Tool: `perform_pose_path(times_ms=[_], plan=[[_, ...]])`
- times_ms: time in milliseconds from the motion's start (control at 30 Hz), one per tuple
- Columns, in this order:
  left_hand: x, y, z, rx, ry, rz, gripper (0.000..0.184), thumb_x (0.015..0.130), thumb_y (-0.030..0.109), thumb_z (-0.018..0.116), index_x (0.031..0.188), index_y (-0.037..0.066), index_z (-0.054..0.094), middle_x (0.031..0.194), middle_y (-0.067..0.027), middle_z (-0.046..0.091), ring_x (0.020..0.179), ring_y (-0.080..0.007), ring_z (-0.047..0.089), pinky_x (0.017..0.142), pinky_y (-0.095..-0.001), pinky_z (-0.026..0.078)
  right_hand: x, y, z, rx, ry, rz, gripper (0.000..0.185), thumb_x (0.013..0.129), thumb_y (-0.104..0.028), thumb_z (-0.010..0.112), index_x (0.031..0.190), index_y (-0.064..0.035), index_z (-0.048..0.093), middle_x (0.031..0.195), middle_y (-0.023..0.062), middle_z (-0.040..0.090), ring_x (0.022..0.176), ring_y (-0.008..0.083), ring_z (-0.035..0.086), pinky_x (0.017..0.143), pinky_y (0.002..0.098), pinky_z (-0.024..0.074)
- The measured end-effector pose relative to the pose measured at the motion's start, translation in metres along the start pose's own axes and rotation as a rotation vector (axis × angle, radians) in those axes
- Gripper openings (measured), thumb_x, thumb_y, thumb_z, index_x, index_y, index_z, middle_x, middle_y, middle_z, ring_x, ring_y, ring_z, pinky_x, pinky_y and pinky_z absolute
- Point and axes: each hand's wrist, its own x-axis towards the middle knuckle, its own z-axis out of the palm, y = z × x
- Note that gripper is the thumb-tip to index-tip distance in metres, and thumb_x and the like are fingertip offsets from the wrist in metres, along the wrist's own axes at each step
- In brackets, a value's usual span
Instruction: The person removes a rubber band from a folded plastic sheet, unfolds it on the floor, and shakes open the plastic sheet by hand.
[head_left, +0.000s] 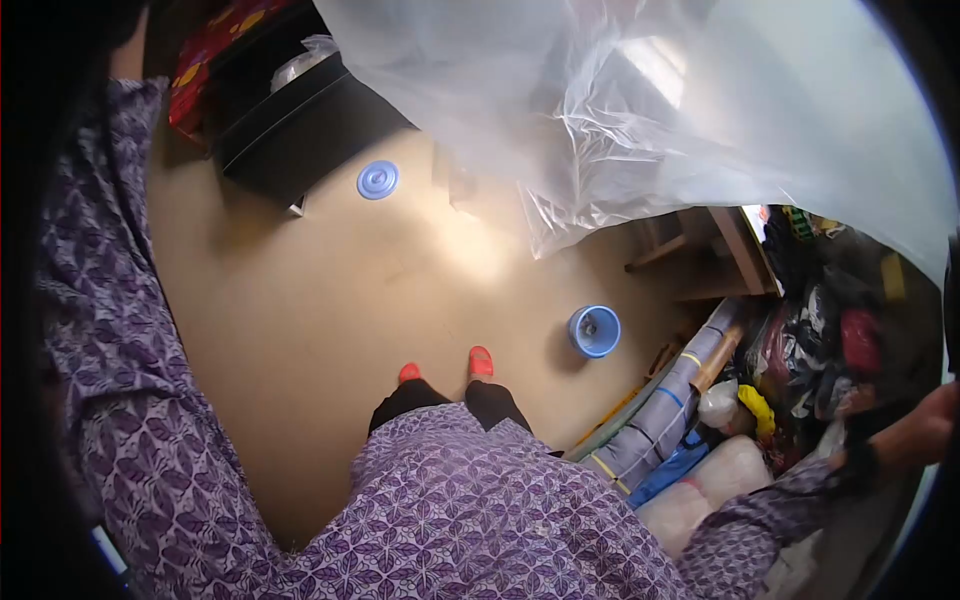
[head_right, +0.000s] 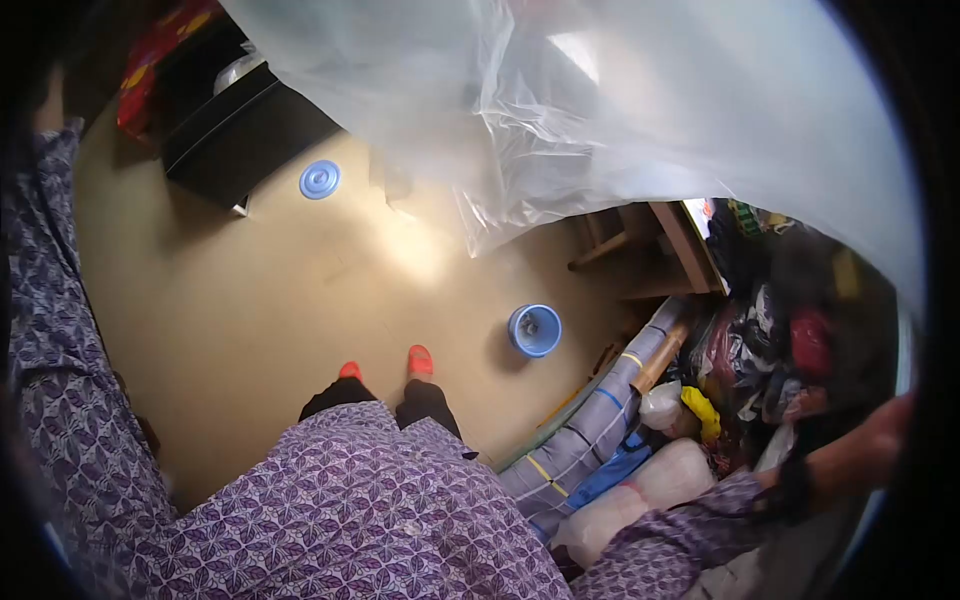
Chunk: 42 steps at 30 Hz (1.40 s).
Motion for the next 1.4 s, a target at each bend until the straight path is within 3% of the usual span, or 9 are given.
perform_pose_path(times_ms=[100, 233, 267, 400, 633, 733, 900, 1100, 1400], plan=[[-0.029, -0.013, 0.02, 0.113, -0.225, 0.068, 0.031, 0.083, 0.017, 0.05, 0.109, 0.009, 0.064, 0.107, -0.0179, 0.063, 0.1, -0.0323, 0.06, 0.088, -0.0396, 0.047, -0.136, 0.008, -0.115, -0.482, -0.227, 0.452, 0.031, 0.083, -0.013, 0.055, 0.113, -0.0017, 0.056, 0.092, 0.0134, 0.058, 0.082, 0.0227, 0.054, 0.072, 0.0347, 0.0411], [-0.1, -0.081, 0.03, 0.283, -0.558, 0.133, 0.032, 0.083, 0.015, 0.049, 0.111, 0.01, 0.064, 0.109, -0.0179, 0.063, 0.102, -0.0322, 0.059, 0.091, -0.0394, 0.047, -0.398, -0.008, -0.2, -0.568, -1.329, 0.828, 0.026, 0.077, -0.006, 0.054, 0.098, -0.002, 0.069, 0.07, 0.0008, 0.06, 0.054, 0.0123, 0.05, 0.047, 0.0259, 0.0377], [-0.127, -0.108, 0.029, 0.321, -0.636, 0.136, 0.033, 0.083, 0.015, 0.048, 0.111, 0.01, 0.064, 0.109, -0.0179, 0.063, 0.103, -0.0322, 0.059, 0.091, -0.0394, 0.047, -0.396, -0.06, -0.09, -0.388, -1.182, 1.618, 0.014, 0.081, -0.017, 0.068, 0.086, -0.0034, 0.07, 0.068, 0.0011, 0.062, 0.06, 0.0109, 0.051, 0.054, 0.0286, 0.0418], [-0.281, -0.102, -0.023, 0.731, -1.084, -0.11, 0.032, 0.087, 0.02, 0.049, 0.116, 0.014, 0.061, 0.124, -0.0106, 0.057, 0.119, -0.0249, 0.05, 0.102, -0.0431, 0.035, -0.509, -0.11, -0.048, -0.124, -1.559, 1.482, 0.021, 0.082, -0.025, 0.068, 0.087, -0.005, 0.071, 0.077, 0.015, 0.067, 0.068, 0.0212, 0.063, 0.063, 0.0345, 0.0487], [-0.557, -0.139, -0.162, 0.946, -1.118, -0.966, 0.076, 0.078, 0.016, 0.064, 0.143, 0.03, 0.026, 0.153, -0.0069, 0.013, 0.139, -0.0305, 0.018, 0.101, -0.0664, 0.023, -0.593, -0.211, 0.074, 0.221, -1.772, 1.166, 0.027, 0.084, -0.034, 0.059, 0.085, -0.01, 0.07, 0.077, 0.0174, 0.063, 0.073, 0.0364, 0.061, 0.065, 0.0438, 0.0484], [-0.654, -0.176, -0.149, 0.684, -1.249, -0.777, 0.088, 0.073, 0.014, 0.07, 0.146, 0.024, 0.021, 0.151, -0.0142, 0.016, 0.139, -0.0336, 0.017, 0.105, -0.0538, 0.029, -0.612, -0.212, 0.179, 0.25, -1.711, 0.96, 0.031, 0.084, -0.034, 0.059, 0.071, -0.0062, 0.064, 0.068, 0.0207, 0.059, 0.067, 0.0395, 0.058, 0.061, 0.0475, 0.0462], [-0.661, 0.048, -0.092, 0.117, -1.215, -0.602, 0.094, 0.064, 0.019, 0.078, 0.143, 0.014, 0.027, 0.145, -0.0153, 0.031, 0.134, -0.0315, 0.029, 0.102, -0.0468, 0.033, -0.662, -0.239, 0.251, 0.292, -1.846, 0.687, 0.026, 0.083, -0.031, 0.054, 0.071, -0.0093, 0.063, 0.069, 0.0169, 0.061, 0.068, 0.0374, 0.061, 0.061, 0.0473, 0.0486], [-0.639, 0.098, -0.08, 0.058, -0.792, -0.7, 0.087, 0.065, 0.021, 0.077, 0.14, 0.017, 0.033, 0.143, -0.0139, 0.032, 0.134, -0.0326, 0.028, 0.1, -0.0509, 0.027, -0.672, -0.258, 0.287, 0.377, -1.951, 0.559, 0.021, 0.078, -0.031, 0.059, 0.073, -0.0115, 0.067, 0.073, 0.0141, 0.064, 0.071, 0.0358, 0.062, 0.062, 0.0457, 0.0497], [-0.619, 0.117, -0.081, 0.152, -0.981, -0.364, 0.054, 0.068, 0.022, 0.071, 0.12, 0.018, 0.056, 0.121, -0.01, 0.052, 0.121, -0.0279, 0.044, 0.096, -0.0512, 0.029, -0.67, -0.286, 0.289, 0.374, -1.938, 0.283, 0.014, 0.073, -0.031, 0.068, 0.073, -0.0171, 0.069, 0.073, 0.0027, 0.065, 0.088, 0.0232, 0.06, 0.075, 0.0394, 0.0432]])
